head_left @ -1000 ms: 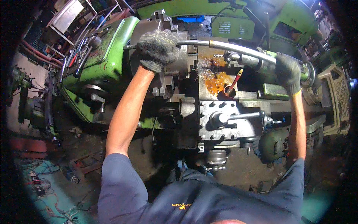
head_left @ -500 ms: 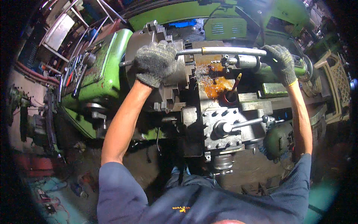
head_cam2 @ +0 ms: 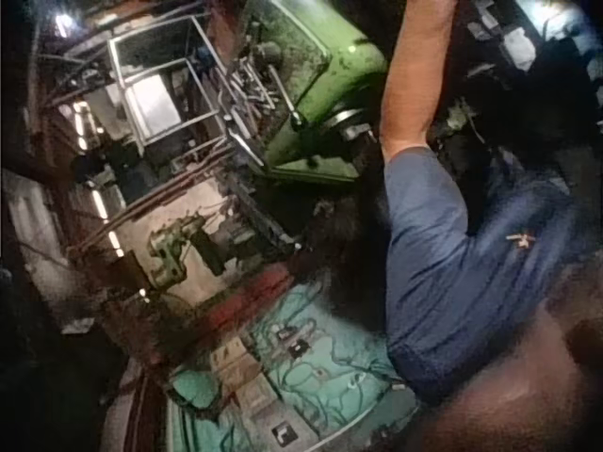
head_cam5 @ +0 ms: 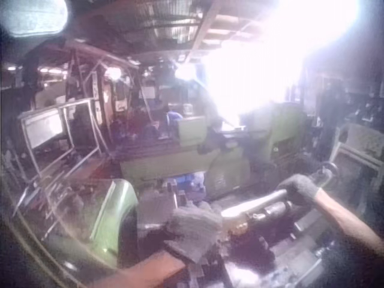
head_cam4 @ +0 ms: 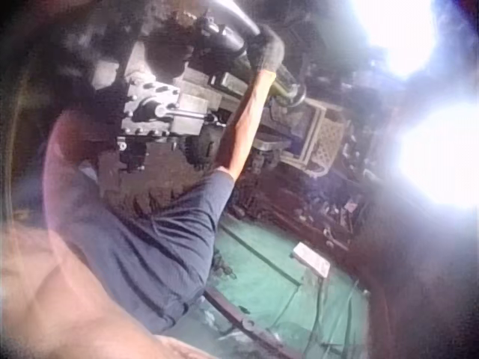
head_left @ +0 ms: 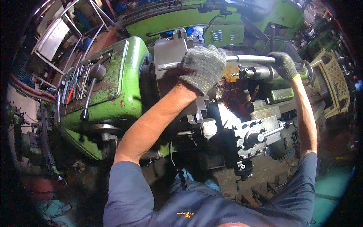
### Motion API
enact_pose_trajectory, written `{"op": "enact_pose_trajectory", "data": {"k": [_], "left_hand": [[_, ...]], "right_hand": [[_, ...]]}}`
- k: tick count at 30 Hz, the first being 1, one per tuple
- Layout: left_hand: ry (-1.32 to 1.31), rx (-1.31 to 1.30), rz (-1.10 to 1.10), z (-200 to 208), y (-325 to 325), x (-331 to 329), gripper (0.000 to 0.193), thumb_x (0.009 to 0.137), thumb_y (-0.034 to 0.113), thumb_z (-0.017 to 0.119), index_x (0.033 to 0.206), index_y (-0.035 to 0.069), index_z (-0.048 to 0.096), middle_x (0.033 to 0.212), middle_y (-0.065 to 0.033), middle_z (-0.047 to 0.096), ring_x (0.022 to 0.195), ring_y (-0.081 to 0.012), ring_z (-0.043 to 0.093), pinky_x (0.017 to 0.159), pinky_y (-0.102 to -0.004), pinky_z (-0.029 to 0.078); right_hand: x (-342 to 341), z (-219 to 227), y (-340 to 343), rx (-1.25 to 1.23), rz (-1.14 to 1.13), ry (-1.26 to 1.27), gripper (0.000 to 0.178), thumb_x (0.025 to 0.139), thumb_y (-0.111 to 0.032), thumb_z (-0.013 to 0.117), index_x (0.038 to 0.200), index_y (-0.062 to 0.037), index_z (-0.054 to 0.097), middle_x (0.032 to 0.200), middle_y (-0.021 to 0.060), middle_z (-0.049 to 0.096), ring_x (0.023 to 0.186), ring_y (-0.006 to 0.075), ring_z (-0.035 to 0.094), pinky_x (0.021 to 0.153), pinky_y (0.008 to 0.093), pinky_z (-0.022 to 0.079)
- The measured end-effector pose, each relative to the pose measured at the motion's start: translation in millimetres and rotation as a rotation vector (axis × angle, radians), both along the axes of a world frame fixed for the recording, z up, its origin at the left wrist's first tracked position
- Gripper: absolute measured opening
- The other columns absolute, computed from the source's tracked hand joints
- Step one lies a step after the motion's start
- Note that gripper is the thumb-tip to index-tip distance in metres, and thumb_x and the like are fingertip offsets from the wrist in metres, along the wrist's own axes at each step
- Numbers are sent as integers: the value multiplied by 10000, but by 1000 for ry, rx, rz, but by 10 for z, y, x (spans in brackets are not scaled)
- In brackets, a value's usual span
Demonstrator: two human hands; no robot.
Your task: The person operates a green metal lathe, using both hands to manipulate the control levers and knobs. They adjust the tool post and engage the cutting tool with the rotating metal workpiece, generating metal shavings. The person repeatedly retracts and advances the tool while monitoring the machining process.
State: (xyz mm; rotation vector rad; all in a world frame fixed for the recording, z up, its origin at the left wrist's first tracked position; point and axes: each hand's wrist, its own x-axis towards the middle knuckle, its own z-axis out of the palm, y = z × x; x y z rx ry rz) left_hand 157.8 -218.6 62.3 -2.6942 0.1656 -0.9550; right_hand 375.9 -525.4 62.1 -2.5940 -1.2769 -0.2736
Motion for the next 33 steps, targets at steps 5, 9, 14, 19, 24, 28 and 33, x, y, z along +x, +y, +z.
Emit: {"op": "enact_pose_trajectory", "data": {"k": [5,9,14,19,24,28,33], "left_hand": [[25,-98,-95,24,186,6,163,807,196,628,915,97,699,806,-117,683,720,-279,710,550,-449,537],[152,-279,23,149,223,-85,310,820,411,673,922,120,703,852,-130,702,822,-339,702,710,-501,539],[217,-150,178,256,176,-136,421,849,486,637,950,92,745,908,-141,736,876,-330,719,724,-507,556],[337,-186,348,437,62,-86,323,830,337,608,932,83,778,952,-199,746,929,-357,728,815,-491,574],[479,-240,404,604,73,86,519,847,530,647,1055,69,766,1072,-211,731,1009,-375,710,888,-494,561],[454,-222,356,587,196,120,461,816,481,636,1028,97,779,1035,-191,745,970,-355,726,840,-489,572],[400,-202,246,589,239,92,441,785,463,638,1032,127,783,1036,-163,752,951,-340,735,814,-490,580]], "right_hand": [[-152,262,167,-205,-73,30,250,845,-257,727,1004,-64,724,890,186,713,894,380,699,755,435,537],[-193,305,-17,-170,-84,-54,250,844,-297,742,951,-74,709,867,186,709,878,393,694,743,453,537],[-61,249,-27,-211,-173,-48,409,833,-504,735,991,-127,759,898,174,729,891,387,697,812,482,544],[-40,326,-21,-271,-210,-7,321,861,-420,691,1033,-164,780,970,167,748,932,351,718,867,445,566],[141,237,-8,-219,-320,-75,331,864,-385,658,1066,-150,774,1035,160,746,991,337,716,904,436,567],[98,284,142,-200,-392,-119,339,849,-352,655,1084,-139,774,1049,181,740,1004,341,716,914,432,566],[49,307,142,-179,-470,-136,327,817,-318,705,1051,-100,774,1028,182,743,984,338,721,899,429,569]]}}
